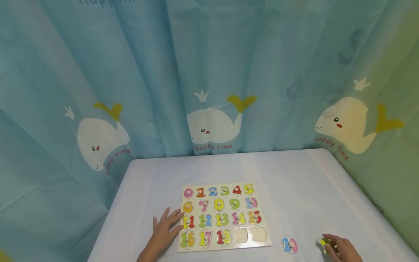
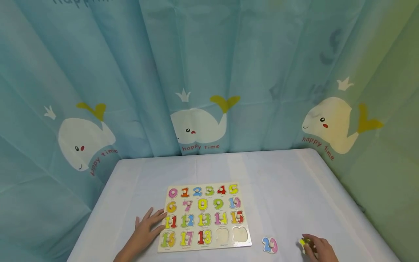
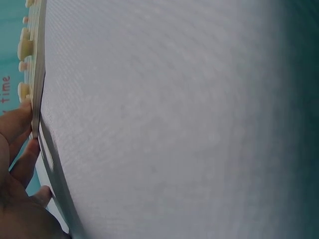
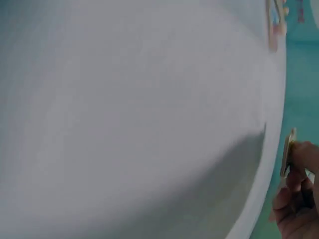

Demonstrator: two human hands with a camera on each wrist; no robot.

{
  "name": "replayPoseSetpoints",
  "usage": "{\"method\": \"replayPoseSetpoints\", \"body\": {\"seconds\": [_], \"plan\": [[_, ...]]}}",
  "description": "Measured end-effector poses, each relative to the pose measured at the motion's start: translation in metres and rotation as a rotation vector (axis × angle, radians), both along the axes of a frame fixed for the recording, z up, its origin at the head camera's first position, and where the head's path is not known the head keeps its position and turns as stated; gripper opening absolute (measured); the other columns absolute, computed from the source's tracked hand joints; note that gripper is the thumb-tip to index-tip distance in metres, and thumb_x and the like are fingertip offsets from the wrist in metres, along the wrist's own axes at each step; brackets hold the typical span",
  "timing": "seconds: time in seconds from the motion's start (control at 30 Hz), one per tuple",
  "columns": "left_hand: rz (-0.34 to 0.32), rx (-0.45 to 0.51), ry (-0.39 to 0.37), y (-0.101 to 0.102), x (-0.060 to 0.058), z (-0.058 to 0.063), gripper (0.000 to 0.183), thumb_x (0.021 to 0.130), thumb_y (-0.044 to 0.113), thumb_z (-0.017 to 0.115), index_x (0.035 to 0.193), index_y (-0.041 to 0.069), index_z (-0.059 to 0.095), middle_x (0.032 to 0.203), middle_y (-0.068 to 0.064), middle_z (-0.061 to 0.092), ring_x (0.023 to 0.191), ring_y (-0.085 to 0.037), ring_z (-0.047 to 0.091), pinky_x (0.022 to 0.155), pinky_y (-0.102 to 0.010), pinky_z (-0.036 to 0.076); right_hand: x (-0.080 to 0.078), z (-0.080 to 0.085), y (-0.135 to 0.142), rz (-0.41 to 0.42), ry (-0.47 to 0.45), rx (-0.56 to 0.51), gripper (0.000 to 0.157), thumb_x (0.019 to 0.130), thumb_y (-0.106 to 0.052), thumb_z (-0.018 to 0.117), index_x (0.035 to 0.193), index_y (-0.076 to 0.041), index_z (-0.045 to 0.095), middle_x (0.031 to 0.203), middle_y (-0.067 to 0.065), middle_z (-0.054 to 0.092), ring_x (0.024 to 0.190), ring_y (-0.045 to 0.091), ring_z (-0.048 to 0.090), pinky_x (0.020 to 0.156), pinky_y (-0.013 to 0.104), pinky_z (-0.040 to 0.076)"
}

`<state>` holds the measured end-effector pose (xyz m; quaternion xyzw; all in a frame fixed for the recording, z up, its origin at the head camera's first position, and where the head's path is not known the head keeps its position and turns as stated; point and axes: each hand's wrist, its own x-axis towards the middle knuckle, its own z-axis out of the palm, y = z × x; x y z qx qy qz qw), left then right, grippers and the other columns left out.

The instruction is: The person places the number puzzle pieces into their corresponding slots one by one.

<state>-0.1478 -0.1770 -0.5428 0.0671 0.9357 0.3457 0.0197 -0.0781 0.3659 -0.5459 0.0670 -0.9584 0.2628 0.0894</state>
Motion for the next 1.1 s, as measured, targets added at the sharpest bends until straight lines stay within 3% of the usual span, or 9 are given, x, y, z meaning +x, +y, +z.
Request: {"method": "replayPoseSetpoints", "body": {"seconds": [0.03, 0.07, 0.17, 0.23, 0.3, 0.5, 0.8, 0.93, 1.1], "plan": [[0.001, -0.004, 0.001, 0.0, 0.001, 0.0, 0.041, 0.084, 0.027, 0.07, 0.123, 0.015, 0.064, 0.135, -0.01, 0.052, 0.134, -0.046, 0.023, 0.096, -0.075, -0.005, -0.001, 0.002, -0.014, -0.043, 0.057, 0.003, 0.027, 0.073, 0.009, 0.072, 0.097, 0.011, 0.06, 0.069, -0.01, 0.048, 0.058, -0.004, 0.04, 0.046, 0.023, 0.04], [0.001, -0.005, 0.0, 0.0, 0.001, 0.0, 0.041, 0.084, 0.027, 0.07, 0.123, 0.015, 0.064, 0.135, -0.01, 0.052, 0.134, -0.046, 0.023, 0.096, -0.075, -0.005, -0.004, 0.007, -0.027, -0.053, 0.056, -0.003, 0.027, 0.074, 0.006, 0.072, 0.099, 0.01, 0.061, 0.07, -0.009, 0.049, 0.058, -0.002, 0.04, 0.046, 0.023, 0.038], [-0.003, 0.001, -0.01, -0.001, 0.001, -0.001, 0.041, 0.085, 0.028, 0.069, 0.124, 0.016, 0.063, 0.136, -0.009, 0.051, 0.134, -0.045, 0.022, 0.097, -0.074, -0.006, -0.015, 0.023, -0.076, -0.133, -0.115, -0.004, 0.034, 0.079, -0.004, 0.073, 0.109, 0.004, 0.06, 0.076, -0.005, 0.049, 0.062, 0.002, 0.041, 0.05, 0.023, 0.039], [-0.005, 0.006, -0.015, -0.001, 0.001, -0.001, 0.041, 0.086, 0.029, 0.068, 0.125, 0.016, 0.062, 0.136, -0.008, 0.051, 0.135, -0.044, 0.021, 0.097, -0.073, -0.006, -0.024, 0.027, -0.105, -0.12, -0.193, -0.07, 0.035, 0.079, -0.006, 0.073, 0.111, 0.001, 0.061, 0.077, -0.004, 0.05, 0.063, 0.006, 0.044, 0.051, 0.023, 0.041], [-0.004, 0.004, -0.012, -0.001, 0.0, -0.001, 0.041, 0.086, 0.028, 0.068, 0.125, 0.016, 0.062, 0.136, -0.007, 0.051, 0.135, -0.044, 0.022, 0.097, -0.073, -0.006, -0.032, 0.027, -0.133, -0.065, -0.236, -0.142, 0.035, 0.079, -0.007, 0.073, 0.111, -0.002, 0.061, 0.077, -0.005, 0.05, 0.064, 0.007, 0.045, 0.054, 0.023, 0.042], [0.004, -0.005, 0.003, -0.002, -0.001, -0.001, 0.041, 0.085, 0.027, 0.069, 0.124, 0.016, 0.063, 0.135, -0.007, 0.052, 0.135, -0.044, 0.023, 0.097, -0.074, -0.006, -0.042, 0.014, -0.189, 0.207, -0.157, -0.221, 0.032, 0.076, -0.003, 0.073, 0.105, -0.003, 0.061, 0.075, -0.01, 0.048, 0.066, 0.001, 0.044, 0.058, 0.024, 0.043], [0.008, -0.009, 0.0, -0.001, -0.001, 0.0, 0.041, 0.085, 0.026, 0.07, 0.124, 0.015, 0.063, 0.135, -0.007, 0.052, 0.135, -0.044, 0.023, 0.097, -0.073, -0.006, -0.045, 0.013, -0.219, 0.229, -0.184, -0.209, 0.03, 0.077, -0.006, 0.075, 0.104, -0.003, 0.061, 0.074, -0.009, 0.049, 0.064, 0.003, 0.045, 0.056, 0.024, 0.044], [0.005, -0.002, -0.01, 0.0, -0.002, -0.001, 0.042, 0.085, 0.026, 0.07, 0.124, 0.014, 0.063, 0.136, -0.007, 0.052, 0.135, -0.044, 0.022, 0.097, -0.073, -0.006, -0.047, 0.01, -0.22, 0.258, -0.172, -0.187, 0.032, 0.077, -0.007, 0.075, 0.105, -0.002, 0.061, 0.075, -0.009, 0.05, 0.065, 0.003, 0.045, 0.057, 0.026, 0.044], [0.006, -0.001, -0.005, 0.001, -0.001, -0.002, 0.042, 0.084, 0.026, 0.07, 0.124, 0.014, 0.063, 0.135, -0.008, 0.052, 0.135, -0.044, 0.022, 0.097, -0.074, -0.006, -0.046, 0.013, -0.211, 0.303, -0.205, -0.235, 0.031, 0.082, -0.013, 0.072, 0.11, -0.003, 0.061, 0.077, -0.011, 0.053, 0.066, 0.001, 0.047, 0.059, 0.024, 0.046]]}}
